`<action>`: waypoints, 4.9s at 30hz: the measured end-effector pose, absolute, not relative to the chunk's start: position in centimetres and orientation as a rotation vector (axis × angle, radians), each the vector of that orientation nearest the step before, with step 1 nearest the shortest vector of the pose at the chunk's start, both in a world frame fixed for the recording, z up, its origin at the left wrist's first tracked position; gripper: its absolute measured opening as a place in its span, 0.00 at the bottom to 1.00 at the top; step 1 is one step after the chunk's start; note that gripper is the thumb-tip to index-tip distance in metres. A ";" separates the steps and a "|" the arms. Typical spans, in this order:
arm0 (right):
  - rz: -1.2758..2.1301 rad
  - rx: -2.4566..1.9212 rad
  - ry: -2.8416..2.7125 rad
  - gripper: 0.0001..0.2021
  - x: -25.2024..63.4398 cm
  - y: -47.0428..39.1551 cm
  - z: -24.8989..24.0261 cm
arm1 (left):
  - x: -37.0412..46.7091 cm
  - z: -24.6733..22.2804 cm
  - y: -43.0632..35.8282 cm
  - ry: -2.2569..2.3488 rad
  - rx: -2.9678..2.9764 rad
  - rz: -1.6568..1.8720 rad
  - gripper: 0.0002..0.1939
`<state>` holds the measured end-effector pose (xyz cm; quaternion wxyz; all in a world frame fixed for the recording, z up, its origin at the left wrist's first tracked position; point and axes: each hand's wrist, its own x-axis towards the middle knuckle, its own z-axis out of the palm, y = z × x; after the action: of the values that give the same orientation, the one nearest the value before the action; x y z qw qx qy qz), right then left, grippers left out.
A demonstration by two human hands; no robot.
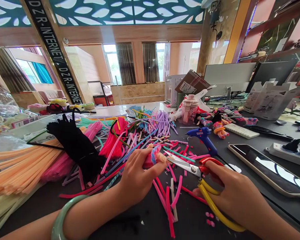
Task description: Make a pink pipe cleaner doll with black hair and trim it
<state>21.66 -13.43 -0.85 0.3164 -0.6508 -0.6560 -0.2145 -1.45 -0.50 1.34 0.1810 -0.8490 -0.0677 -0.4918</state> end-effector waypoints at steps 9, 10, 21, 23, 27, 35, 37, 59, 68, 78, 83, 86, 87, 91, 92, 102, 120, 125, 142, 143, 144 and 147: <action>-0.888 -1.781 -1.647 0.17 20.8 -13.8 -1.4 | -0.9 1.6 -1.3 -0.219 -2.393 -1.251 0.15; -0.886 -1.784 -1.649 0.17 20.8 -13.9 -1.4 | -0.9 1.6 -1.3 -0.232 -2.384 -1.246 0.15; -0.831 -1.702 -1.694 0.19 21.6 -14.2 -1.1 | -1.0 1.6 -1.2 -0.259 -2.350 -1.191 0.17; -0.834 -1.673 -1.705 0.18 21.5 -14.2 -1.1 | -1.1 1.6 -1.3 -0.274 -2.345 -1.186 0.17; -0.827 -1.649 -1.727 0.19 21.3 -14.4 -0.9 | -1.3 1.5 -1.5 -0.306 -2.317 -1.180 0.17; -0.769 -1.637 -1.755 0.18 21.3 -14.5 -0.9 | -1.0 1.3 -1.6 -0.388 -2.310 -1.158 0.17; -0.802 -1.636 -1.755 0.17 21.2 -14.5 -1.0 | -0.9 1.3 -1.7 -0.355 -2.282 -1.178 0.16; -0.742 -1.716 -1.693 0.16 21.5 -14.7 -2.0 | -1.2 1.8 -2.2 -0.148 -2.276 -1.396 0.09; -0.499 -1.782 -1.704 0.15 21.2 -14.8 -2.2 | -1.3 1.4 -2.1 -0.174 -2.343 -1.431 0.08; -0.355 -1.807 -1.660 0.20 20.7 -14.5 -2.0 | -1.3 1.2 -2.1 -0.240 -2.415 -1.441 0.10; -0.310 -1.774 -1.672 0.17 20.1 -14.4 -1.6 | -1.4 1.1 -2.1 -0.251 -2.467 -1.445 0.09; -0.272 -1.763 -1.683 0.16 19.8 -14.4 -1.4 | -1.3 1.0 -2.0 -0.235 -2.496 -1.482 0.09; -0.256 -1.762 -1.691 0.16 19.8 -14.4 -1.4 | -1.3 1.0 -1.9 -0.227 -2.502 -1.493 0.09; -0.219 -1.745 -1.723 0.16 19.7 -14.3 -1.3 | -1.3 1.0 -1.8 -0.217 -2.504 -1.519 0.09; -0.230 -1.737 -1.721 0.16 19.7 -14.3 -1.3 | -1.3 1.1 -1.9 -0.219 -2.505 -1.524 0.09; -0.179 -1.724 -1.724 0.20 19.8 -14.1 -1.1 | -1.3 1.0 -2.0 -0.246 -2.518 -1.562 0.09; -0.210 -1.736 -1.638 0.18 20.3 -14.0 -1.3 | -1.3 1.0 -1.8 -0.240 -2.528 -1.570 0.09; -0.266 -1.763 -1.646 0.19 20.5 -14.1 -1.3 | -1.3 0.9 -2.0 -0.206 -2.558 -1.616 0.09; -0.585 -1.556 -1.786 0.14 19.8 -14.1 -0.9 | -1.4 0.8 -2.0 -0.130 -2.510 -1.622 0.09; -0.570 -1.554 -1.774 0.14 19.8 -14.1 -0.9 | -1.4 0.8 -2.0 -0.137 -2.517 -1.622 0.09; -0.547 -1.556 -1.764 0.14 19.8 -14.1 -0.8 | -1.4 0.7 -2.0 -0.142 -2.523 -1.621 0.09; -0.444 -1.573 -1.757 0.10 19.8 -14.2 -0.9 | -1.4 0.7 -1.9 -0.140 -2.538 -1.626 0.09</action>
<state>19.81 -14.20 -0.93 0.3626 -0.6108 -0.6825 -0.1723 -1.39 -1.87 0.72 0.0623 -0.8395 -0.0463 -0.5378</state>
